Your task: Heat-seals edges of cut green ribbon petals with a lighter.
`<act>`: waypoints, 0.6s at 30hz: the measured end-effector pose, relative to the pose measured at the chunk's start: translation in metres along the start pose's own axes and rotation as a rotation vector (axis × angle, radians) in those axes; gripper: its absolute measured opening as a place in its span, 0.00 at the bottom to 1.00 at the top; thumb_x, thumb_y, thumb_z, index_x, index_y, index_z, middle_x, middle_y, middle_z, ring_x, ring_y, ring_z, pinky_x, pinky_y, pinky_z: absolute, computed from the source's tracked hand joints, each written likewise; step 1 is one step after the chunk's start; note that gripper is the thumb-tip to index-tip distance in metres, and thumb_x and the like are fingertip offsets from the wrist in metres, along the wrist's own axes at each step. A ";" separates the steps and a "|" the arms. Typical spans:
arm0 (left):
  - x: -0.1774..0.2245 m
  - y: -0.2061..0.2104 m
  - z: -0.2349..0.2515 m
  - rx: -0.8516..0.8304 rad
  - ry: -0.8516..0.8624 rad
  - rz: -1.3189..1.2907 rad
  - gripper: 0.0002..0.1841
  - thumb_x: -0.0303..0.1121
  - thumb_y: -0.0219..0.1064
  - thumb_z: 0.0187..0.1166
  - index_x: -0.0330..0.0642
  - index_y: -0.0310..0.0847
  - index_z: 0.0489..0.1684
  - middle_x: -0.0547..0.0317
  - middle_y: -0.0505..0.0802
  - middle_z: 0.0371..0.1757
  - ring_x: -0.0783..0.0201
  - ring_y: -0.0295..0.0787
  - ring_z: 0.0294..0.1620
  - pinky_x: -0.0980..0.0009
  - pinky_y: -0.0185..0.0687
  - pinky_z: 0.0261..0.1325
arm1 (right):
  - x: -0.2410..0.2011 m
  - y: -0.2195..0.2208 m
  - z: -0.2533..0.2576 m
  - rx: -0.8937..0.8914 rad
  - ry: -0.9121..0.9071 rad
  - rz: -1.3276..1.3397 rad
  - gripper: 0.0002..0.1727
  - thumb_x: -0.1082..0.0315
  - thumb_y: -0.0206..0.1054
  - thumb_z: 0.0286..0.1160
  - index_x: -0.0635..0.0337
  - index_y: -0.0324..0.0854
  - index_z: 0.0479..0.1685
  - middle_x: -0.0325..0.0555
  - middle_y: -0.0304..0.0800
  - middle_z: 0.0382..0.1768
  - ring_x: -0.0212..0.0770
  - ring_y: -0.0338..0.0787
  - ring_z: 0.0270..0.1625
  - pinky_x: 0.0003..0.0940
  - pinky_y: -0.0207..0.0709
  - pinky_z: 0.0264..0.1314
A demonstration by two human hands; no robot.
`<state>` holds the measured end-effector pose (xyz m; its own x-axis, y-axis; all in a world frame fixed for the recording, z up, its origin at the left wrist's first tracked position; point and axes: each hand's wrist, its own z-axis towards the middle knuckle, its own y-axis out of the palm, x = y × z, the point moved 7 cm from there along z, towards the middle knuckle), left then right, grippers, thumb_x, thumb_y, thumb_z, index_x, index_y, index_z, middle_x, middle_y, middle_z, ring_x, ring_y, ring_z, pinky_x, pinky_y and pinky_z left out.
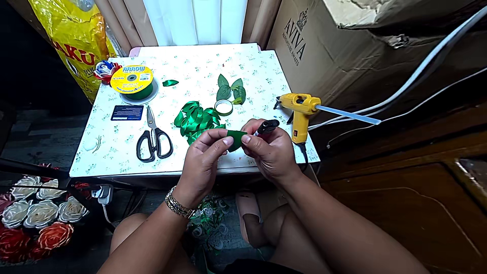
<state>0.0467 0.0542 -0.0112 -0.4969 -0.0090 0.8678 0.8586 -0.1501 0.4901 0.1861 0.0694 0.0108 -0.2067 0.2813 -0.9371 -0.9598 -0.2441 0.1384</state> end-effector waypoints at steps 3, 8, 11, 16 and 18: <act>0.005 -0.005 0.002 0.031 0.023 0.039 0.08 0.28 0.61 0.84 0.45 0.89 0.42 0.62 0.92 0.44 0.70 0.88 0.46 0.71 0.84 0.57 | 0.001 0.000 0.000 -0.025 0.007 -0.028 0.06 0.74 0.64 0.73 0.51 0.82 0.34 0.33 0.83 0.30 0.21 0.70 0.19 0.12 0.63 0.18; 0.006 -0.005 0.001 0.023 0.024 0.050 0.08 0.27 0.61 0.84 0.46 0.88 0.41 0.63 0.92 0.42 0.71 0.88 0.44 0.72 0.84 0.57 | 0.002 0.000 0.004 -0.015 -0.036 -0.023 0.06 0.75 0.65 0.75 0.54 0.86 0.37 0.28 0.84 0.27 0.18 0.73 0.21 0.11 0.67 0.22; 0.006 -0.005 0.001 0.015 0.024 0.050 0.08 0.26 0.62 0.83 0.45 0.88 0.41 0.63 0.92 0.42 0.71 0.88 0.44 0.72 0.84 0.56 | 0.000 -0.001 0.005 -0.011 -0.049 -0.062 0.06 0.75 0.65 0.75 0.53 0.85 0.36 0.27 0.83 0.25 0.17 0.73 0.20 0.11 0.67 0.21; 0.010 -0.004 0.001 -0.034 0.056 0.123 0.07 0.26 0.63 0.82 0.46 0.88 0.41 0.64 0.91 0.42 0.72 0.87 0.45 0.73 0.84 0.54 | -0.006 0.002 0.002 -0.006 -0.083 -0.178 0.06 0.76 0.67 0.72 0.53 0.85 0.35 0.24 0.82 0.24 0.15 0.74 0.22 0.09 0.69 0.24; 0.011 -0.005 0.001 -0.044 0.053 0.164 0.07 0.25 0.63 0.81 0.46 0.87 0.40 0.63 0.91 0.43 0.73 0.87 0.44 0.76 0.84 0.51 | -0.009 0.004 0.002 -0.016 -0.093 -0.227 0.06 0.76 0.67 0.71 0.54 0.85 0.34 0.25 0.83 0.26 0.14 0.76 0.24 0.09 0.70 0.26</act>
<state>0.0372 0.0559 -0.0036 -0.3577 -0.0886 0.9296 0.9230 -0.1850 0.3375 0.1843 0.0674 0.0202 -0.0035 0.4148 -0.9099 -0.9807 -0.1792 -0.0779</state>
